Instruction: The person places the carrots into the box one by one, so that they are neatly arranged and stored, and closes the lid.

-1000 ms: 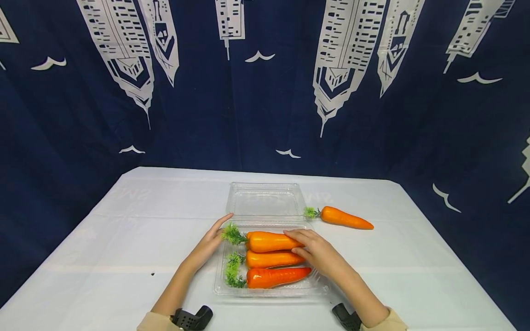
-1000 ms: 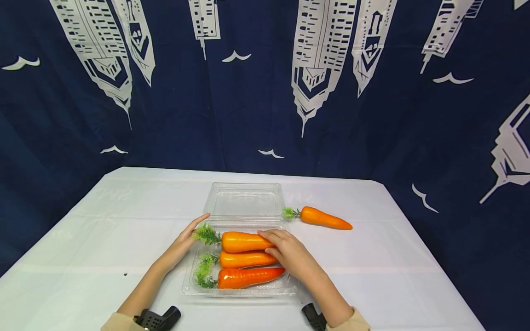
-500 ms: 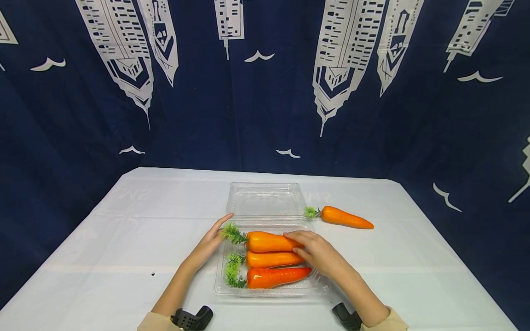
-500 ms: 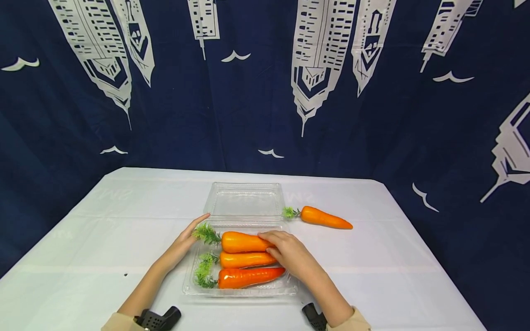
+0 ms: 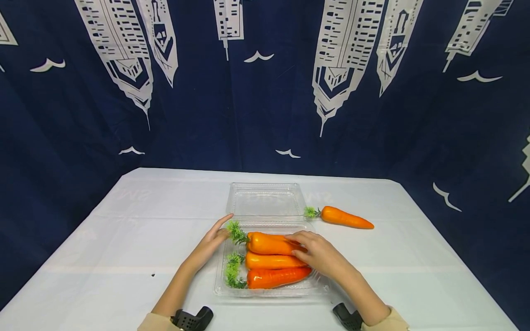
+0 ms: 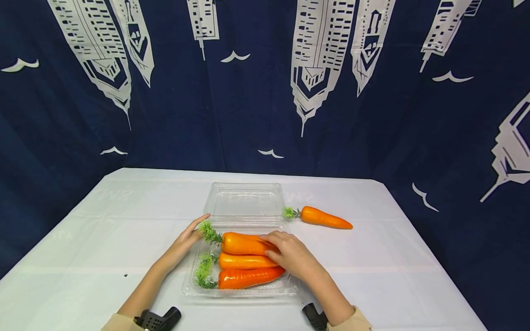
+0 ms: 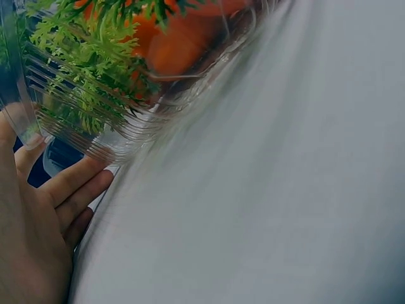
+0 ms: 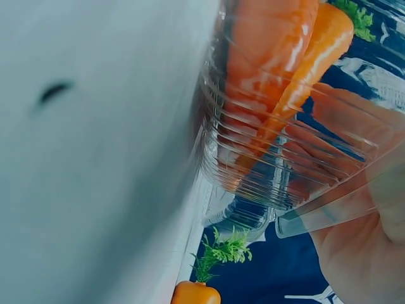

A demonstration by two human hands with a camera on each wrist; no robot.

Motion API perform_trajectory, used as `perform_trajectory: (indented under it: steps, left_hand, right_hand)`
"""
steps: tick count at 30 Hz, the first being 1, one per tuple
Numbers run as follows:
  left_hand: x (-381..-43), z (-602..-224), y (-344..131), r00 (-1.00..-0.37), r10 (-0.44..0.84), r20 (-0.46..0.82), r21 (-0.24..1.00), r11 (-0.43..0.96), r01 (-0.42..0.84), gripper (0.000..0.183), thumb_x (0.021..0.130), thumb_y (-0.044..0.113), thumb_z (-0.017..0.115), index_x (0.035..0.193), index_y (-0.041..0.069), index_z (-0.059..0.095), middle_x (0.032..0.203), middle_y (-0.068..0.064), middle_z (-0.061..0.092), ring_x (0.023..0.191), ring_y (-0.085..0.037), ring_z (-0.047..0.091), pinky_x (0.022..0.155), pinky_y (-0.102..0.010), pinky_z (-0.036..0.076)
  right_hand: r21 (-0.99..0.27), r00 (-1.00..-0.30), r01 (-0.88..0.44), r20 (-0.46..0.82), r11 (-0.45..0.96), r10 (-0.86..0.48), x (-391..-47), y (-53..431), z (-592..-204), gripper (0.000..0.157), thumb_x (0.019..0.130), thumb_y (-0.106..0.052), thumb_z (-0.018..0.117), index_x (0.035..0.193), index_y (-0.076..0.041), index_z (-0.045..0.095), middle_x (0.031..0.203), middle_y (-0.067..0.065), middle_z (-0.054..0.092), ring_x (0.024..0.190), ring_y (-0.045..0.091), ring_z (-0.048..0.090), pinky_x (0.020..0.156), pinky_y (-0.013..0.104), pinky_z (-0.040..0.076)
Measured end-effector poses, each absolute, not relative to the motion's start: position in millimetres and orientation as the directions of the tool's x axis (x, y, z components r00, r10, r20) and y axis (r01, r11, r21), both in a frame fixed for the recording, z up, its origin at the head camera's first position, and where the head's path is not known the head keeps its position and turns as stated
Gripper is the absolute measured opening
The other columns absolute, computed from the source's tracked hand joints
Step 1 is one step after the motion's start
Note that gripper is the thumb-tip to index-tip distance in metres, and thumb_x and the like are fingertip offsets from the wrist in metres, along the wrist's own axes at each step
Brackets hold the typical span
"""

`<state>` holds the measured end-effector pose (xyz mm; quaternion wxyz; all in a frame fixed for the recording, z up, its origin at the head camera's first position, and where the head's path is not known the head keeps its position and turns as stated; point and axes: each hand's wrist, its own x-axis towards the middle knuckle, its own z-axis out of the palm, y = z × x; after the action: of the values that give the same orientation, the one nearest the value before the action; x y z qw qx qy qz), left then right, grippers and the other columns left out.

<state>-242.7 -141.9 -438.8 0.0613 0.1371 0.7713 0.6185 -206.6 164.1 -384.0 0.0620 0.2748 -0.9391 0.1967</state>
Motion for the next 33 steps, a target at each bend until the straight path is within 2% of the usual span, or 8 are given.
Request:
perform_trajectory:
  steps: [6, 18, 25, 33]
  left_hand:
    - [-242.1, -437.3, -141.4, -0.955, 0.287, 0.074, 0.972, 0.195, 0.134, 0.047, 0.094, 0.031, 0.044, 0.139, 0.037, 0.030, 0.126, -0.015, 0.055, 0.119, -0.033, 0.048, 0.104, -0.059, 0.027]
    - [-244.2, -439.2, -141.4, -0.955, 0.286, 0.081, 0.969, 0.200, 0.142, 0.049, 0.094, 0.031, 0.043, 0.140, 0.035, 0.029, 0.124, -0.015, 0.056, 0.119, -0.032, 0.048, 0.103, -0.059, 0.027]
    - [-244.7, -441.2, -141.3, -0.960, 0.273, 0.069, 0.972, 0.199, 0.126, 0.046, 0.093, 0.033, 0.044, 0.136, 0.042, 0.031, 0.123, -0.011, 0.058, 0.119, -0.031, 0.048, 0.104, -0.059, 0.026]
    - [-244.3, -440.2, -142.0, -0.955, 0.287, 0.073, 0.969, 0.205, 0.135, 0.047, 0.094, 0.032, 0.043, 0.139, 0.038, 0.029, 0.124, -0.015, 0.056, 0.120, -0.032, 0.047, 0.104, -0.060, 0.026]
  right_hand:
    - [-0.329, -0.843, -0.539, 0.213, 0.776, -0.495, -205.6, 165.2, -383.5, 0.036, 0.084, -0.024, 0.063, 0.120, -0.021, 0.059, 0.119, 0.000, 0.061, 0.112, 0.022, 0.055, 0.097, 0.044, 0.042]
    - [-0.314, -0.816, -0.578, 0.250, 0.753, -0.521, -208.6, 171.3, -379.0, 0.032, 0.085, -0.026, 0.062, 0.117, -0.023, 0.060, 0.114, -0.005, 0.064, 0.109, 0.018, 0.057, 0.095, 0.042, 0.044]
    - [-0.350, -0.839, -0.542, 0.269, 0.764, -0.472, -209.1, 177.6, -373.9, 0.029, 0.085, -0.026, 0.062, 0.114, -0.025, 0.061, 0.112, -0.006, 0.064, 0.109, 0.020, 0.056, 0.096, 0.045, 0.042]
    - [-0.374, -0.845, -0.528, 0.319, 0.763, -0.428, -211.3, 186.5, -370.1, 0.028, 0.084, -0.024, 0.064, 0.112, -0.023, 0.063, 0.112, -0.003, 0.065, 0.108, 0.021, 0.058, 0.095, 0.047, 0.043]
